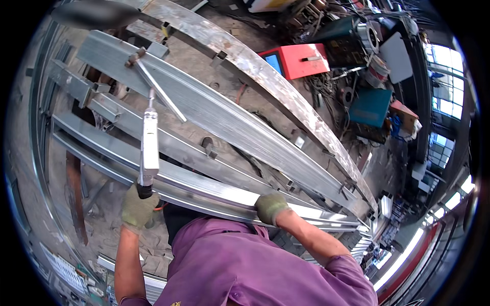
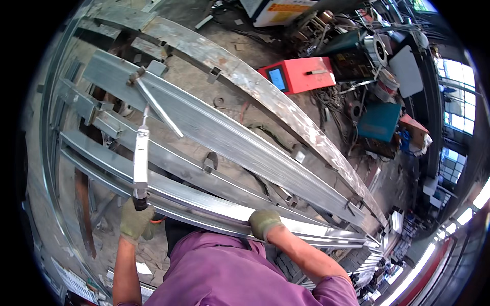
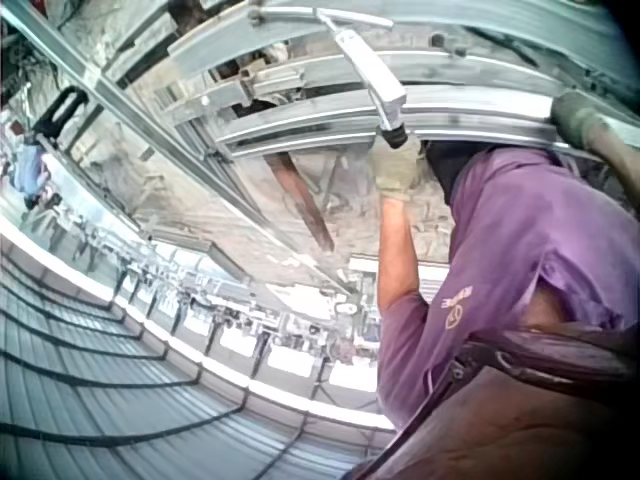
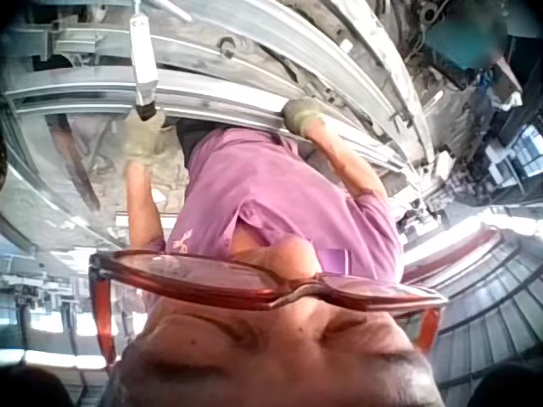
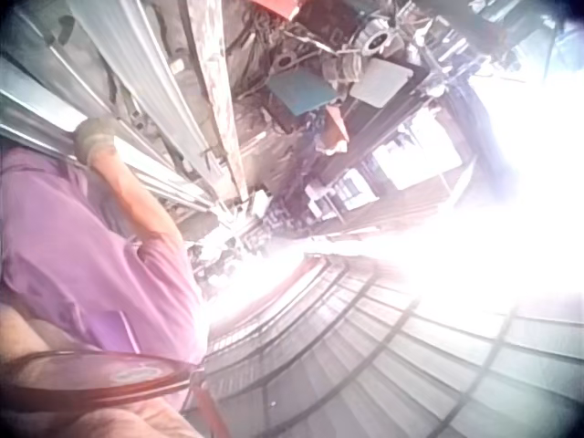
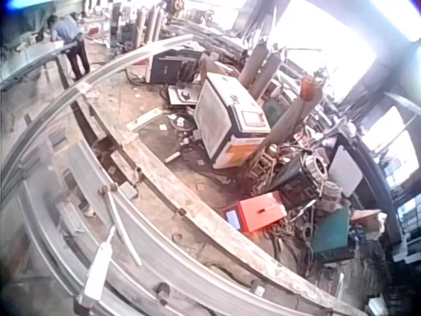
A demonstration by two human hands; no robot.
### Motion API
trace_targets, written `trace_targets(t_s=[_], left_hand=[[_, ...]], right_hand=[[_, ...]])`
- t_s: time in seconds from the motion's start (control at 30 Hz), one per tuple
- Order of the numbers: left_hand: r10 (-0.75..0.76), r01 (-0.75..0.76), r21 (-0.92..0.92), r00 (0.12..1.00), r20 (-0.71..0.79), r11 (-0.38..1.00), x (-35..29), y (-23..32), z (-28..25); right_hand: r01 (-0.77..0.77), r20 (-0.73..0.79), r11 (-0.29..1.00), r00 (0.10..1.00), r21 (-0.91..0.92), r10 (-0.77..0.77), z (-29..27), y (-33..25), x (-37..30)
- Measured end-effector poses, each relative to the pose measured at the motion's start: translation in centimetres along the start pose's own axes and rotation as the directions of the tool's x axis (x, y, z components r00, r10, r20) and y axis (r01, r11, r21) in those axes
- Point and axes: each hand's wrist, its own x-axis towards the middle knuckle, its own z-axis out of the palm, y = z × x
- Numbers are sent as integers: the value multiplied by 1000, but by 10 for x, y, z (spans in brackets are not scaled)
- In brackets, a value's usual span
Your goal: The person welds metal frame components together using a handheld welding torch. They position the pieces, weld the joints, and occasionally reposition the frame to access different sides. The work takes place in a workshop with other workers visible in the background.
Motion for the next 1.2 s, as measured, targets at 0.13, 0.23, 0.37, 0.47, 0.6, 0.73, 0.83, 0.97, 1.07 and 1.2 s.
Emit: trace_targets(t_s=[0.13,0.23,0.37,0.47,0.6,0.73,0.83,0.97,1.07,1.2], left_hand=[[-13,16,-204,1000,17,979,1,-24,42],[-18,10,-154,999,-51,988,-14,-34,41],[-22,1,-178,993,-115,984,-22,-35,57],[-76,55,-167,990,-121,984,-32,-37,65],[-82,43,-233,984,-160,972,-40,-46,81],[-165,123,-281,978,-131,952,-40,-34,89],[-146,77,-343,973,-180,936,-43,-55,105],[-187,133,-238,957,-221,962,-50,-60,111],[-234,176,-245,944,-232,953,-50,-60,122],[-256,194,-264,940,-226,945,-51,-55,127]], right_hand=[[-54,-7,995,999,-85,53,-5,21,-12],[-23,15,992,1000,-127,25,2,22,0],[-63,1,968,998,-242,65,-23,32,1],[-54,9,953,998,-299,60,-40,41,6],[-50,-12,886,999,-461,50,-68,45,19],[-39,-4,835,999,-549,44,-98,52,36],[-10,-21,835,1000,-550,-2,-111,45,49],[11,-23,747,999,-665,-36,-107,67,89],[74,5,717,995,-693,-97,-113,79,109],[89,22,676,994,-732,-107,-116,94,127]])
